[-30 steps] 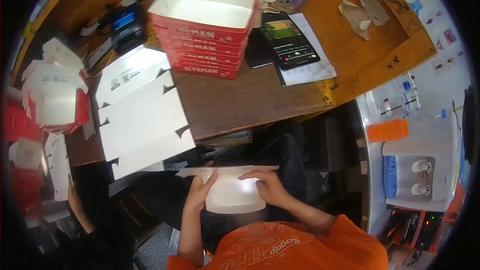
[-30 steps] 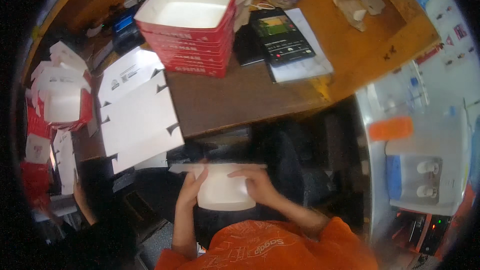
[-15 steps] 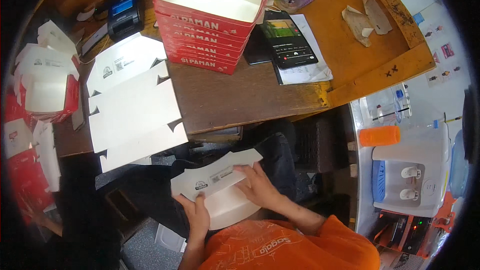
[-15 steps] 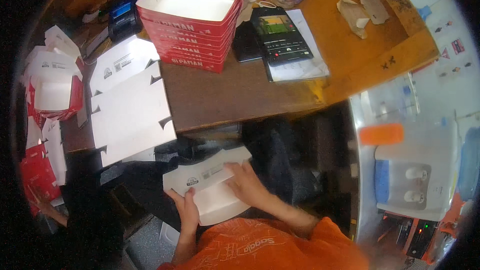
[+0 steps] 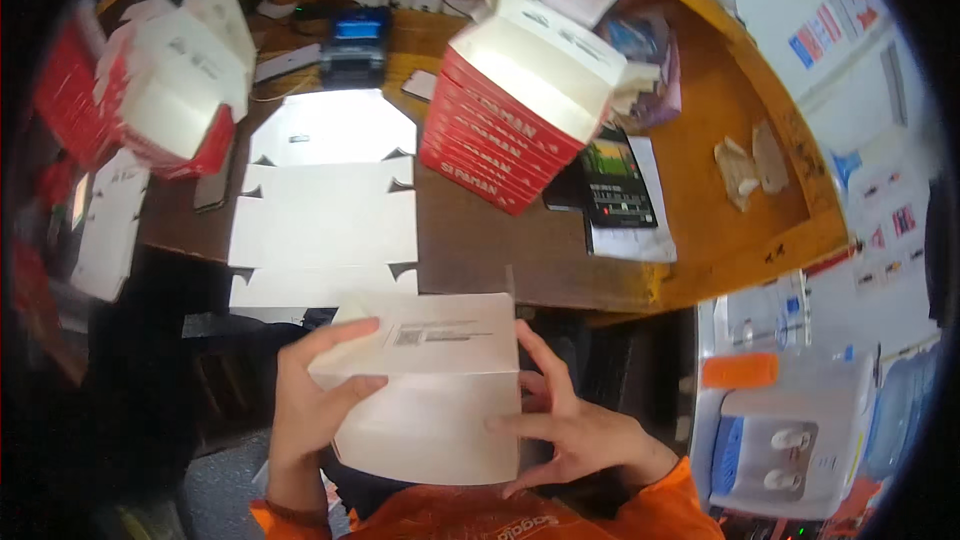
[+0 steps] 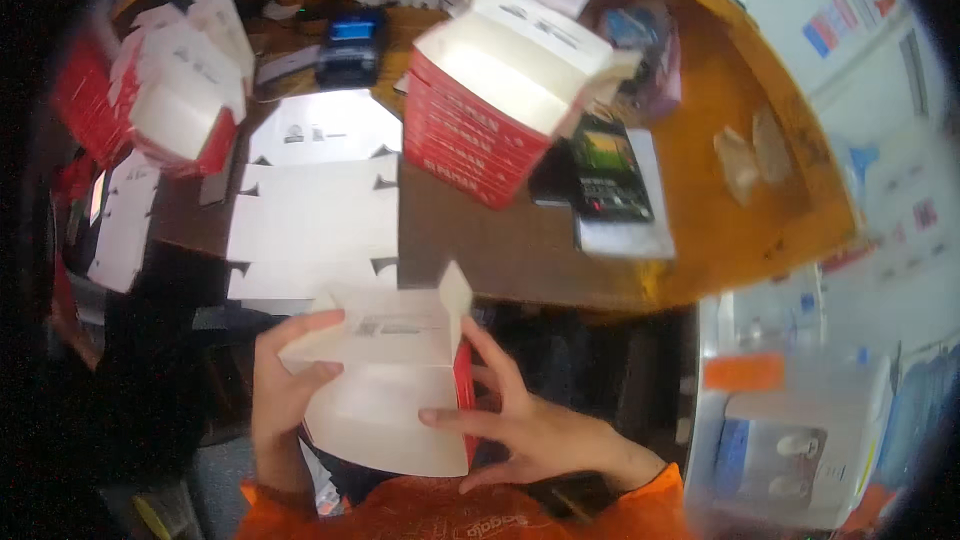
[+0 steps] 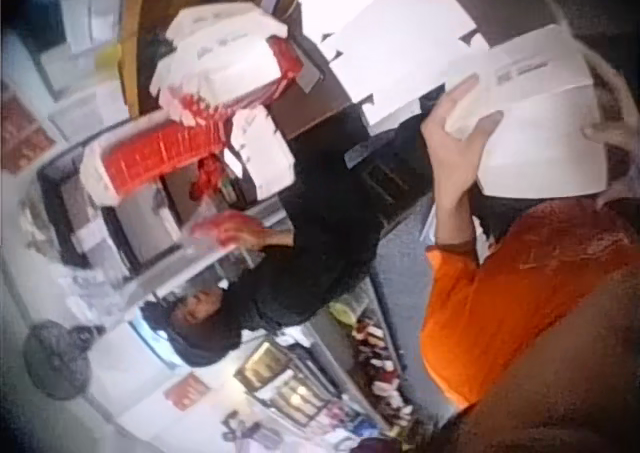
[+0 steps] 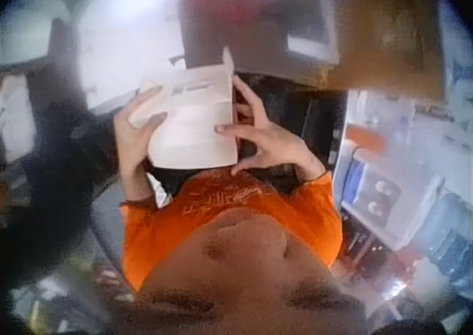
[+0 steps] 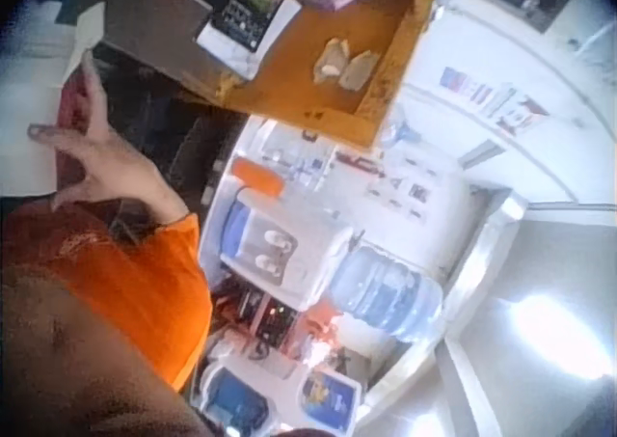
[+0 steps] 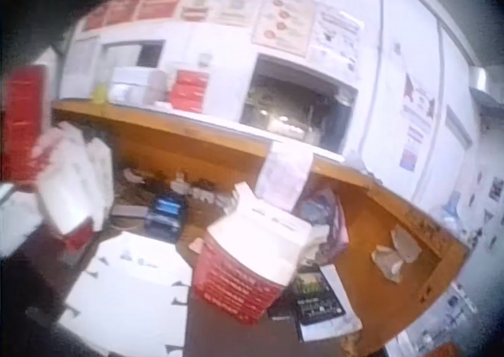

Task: The person assembles red and white cardboard food boxes by folding the flat pieces into shape and stacking them on a wooden counter. Another person is visible in the background performing the same task. The camera moves erratically, frequently losing focus on the hands and the boxes.

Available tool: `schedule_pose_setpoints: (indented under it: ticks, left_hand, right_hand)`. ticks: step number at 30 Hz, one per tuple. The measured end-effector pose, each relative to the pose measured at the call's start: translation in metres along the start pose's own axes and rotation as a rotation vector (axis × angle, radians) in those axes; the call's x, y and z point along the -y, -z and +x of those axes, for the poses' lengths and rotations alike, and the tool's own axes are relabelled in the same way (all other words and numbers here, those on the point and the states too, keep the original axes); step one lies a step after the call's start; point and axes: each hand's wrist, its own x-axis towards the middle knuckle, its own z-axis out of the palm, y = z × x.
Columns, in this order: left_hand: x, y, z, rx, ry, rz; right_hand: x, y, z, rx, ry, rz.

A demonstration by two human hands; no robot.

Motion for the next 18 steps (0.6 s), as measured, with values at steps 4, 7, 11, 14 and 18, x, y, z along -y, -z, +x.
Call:
schedule_pose_setpoints:
  ticks: [4, 7, 11, 14, 18]
  left_hand:
    - [-0.031, 0.011, 0.034, 0.113, -0.358, 0.022]
    - [-0.051, 0.008, 0.051, 0.102, -0.406, -0.524]
    - [-0.076, 0.007, 0.077, -0.045, -0.5, -0.138]
    - [-0.086, -0.012, 0.084, -0.107, -0.534, 0.045]
    - [-0.095, -0.063, 0.116, -0.156, -0.874, 0.407]
  right_hand:
    - [0.021, 0.024, 0.024, -0.028, 0.146, -0.255]
    - [0.031, 0.07, 0.054, -0.332, 0.404, -0.396]
    - [0.024, 0.164, 0.09, -0.778, 0.305, -0.78]
    - [-0.007, 0.213, 0.109, -0.689, 0.21, -0.636]
    - [-0.036, 0.179, 0.142, -0.744, 0.245, -0.57]
